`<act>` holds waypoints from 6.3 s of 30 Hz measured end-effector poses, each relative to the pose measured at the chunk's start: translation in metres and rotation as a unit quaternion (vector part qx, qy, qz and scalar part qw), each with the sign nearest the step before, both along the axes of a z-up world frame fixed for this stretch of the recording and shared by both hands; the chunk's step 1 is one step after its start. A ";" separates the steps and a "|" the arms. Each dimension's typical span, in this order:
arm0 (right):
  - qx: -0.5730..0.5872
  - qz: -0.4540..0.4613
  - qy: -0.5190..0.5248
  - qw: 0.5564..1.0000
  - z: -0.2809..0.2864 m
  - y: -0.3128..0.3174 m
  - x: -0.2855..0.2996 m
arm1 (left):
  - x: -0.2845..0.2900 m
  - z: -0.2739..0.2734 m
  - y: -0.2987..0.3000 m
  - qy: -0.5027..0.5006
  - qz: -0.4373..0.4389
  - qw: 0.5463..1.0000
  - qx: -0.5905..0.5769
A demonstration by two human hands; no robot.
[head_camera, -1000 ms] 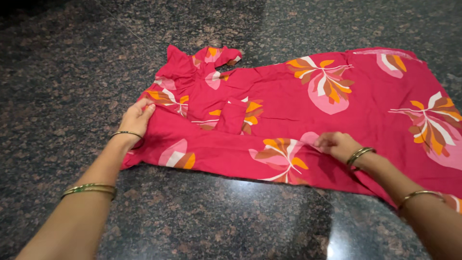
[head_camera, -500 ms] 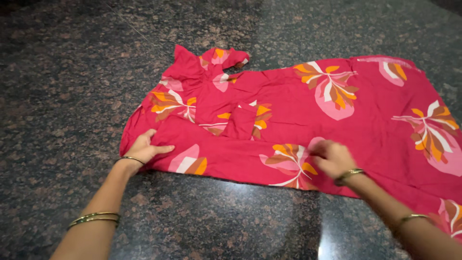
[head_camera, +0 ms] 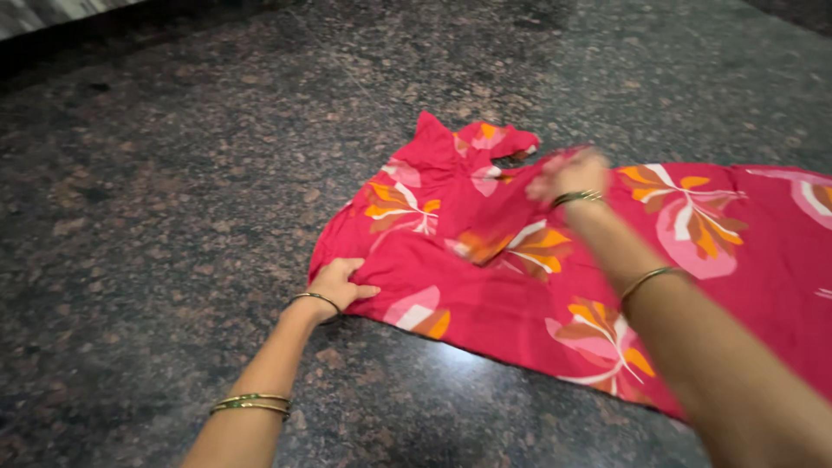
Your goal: The person folds a green floral shirt and a red floral shirt on the floor. They smooth the fabric, fold the sleeves and body, and place the finished green shirt on a pile of other clothes before starting the red one.
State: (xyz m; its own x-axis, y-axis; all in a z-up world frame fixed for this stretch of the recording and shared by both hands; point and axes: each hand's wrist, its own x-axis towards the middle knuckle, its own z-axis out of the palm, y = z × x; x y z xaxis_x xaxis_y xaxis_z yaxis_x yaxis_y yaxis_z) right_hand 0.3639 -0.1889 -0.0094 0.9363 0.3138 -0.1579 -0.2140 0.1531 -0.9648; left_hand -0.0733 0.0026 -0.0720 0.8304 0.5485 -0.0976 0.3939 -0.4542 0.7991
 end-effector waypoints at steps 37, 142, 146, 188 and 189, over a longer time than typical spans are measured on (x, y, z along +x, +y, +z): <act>-0.493 0.350 -0.412 0.681 0.001 -0.204 -0.121 | -0.031 0.062 0.000 0.069 0.085 0.991 -0.079; -0.797 -0.156 -0.363 0.457 -0.054 -0.625 0.073 | 0.255 0.050 -0.391 -0.045 -0.381 0.835 0.395; -0.670 -0.039 -0.498 0.549 -0.025 -0.483 0.008 | 0.239 0.054 -0.388 -0.086 -0.336 0.842 0.412; 0.084 0.400 -0.174 0.896 0.227 0.070 -0.164 | -0.004 0.040 -0.149 0.076 -0.061 0.955 0.280; 0.005 0.411 -0.231 0.882 0.235 0.055 -0.160 | -0.005 0.044 -0.149 0.086 -0.041 0.963 0.253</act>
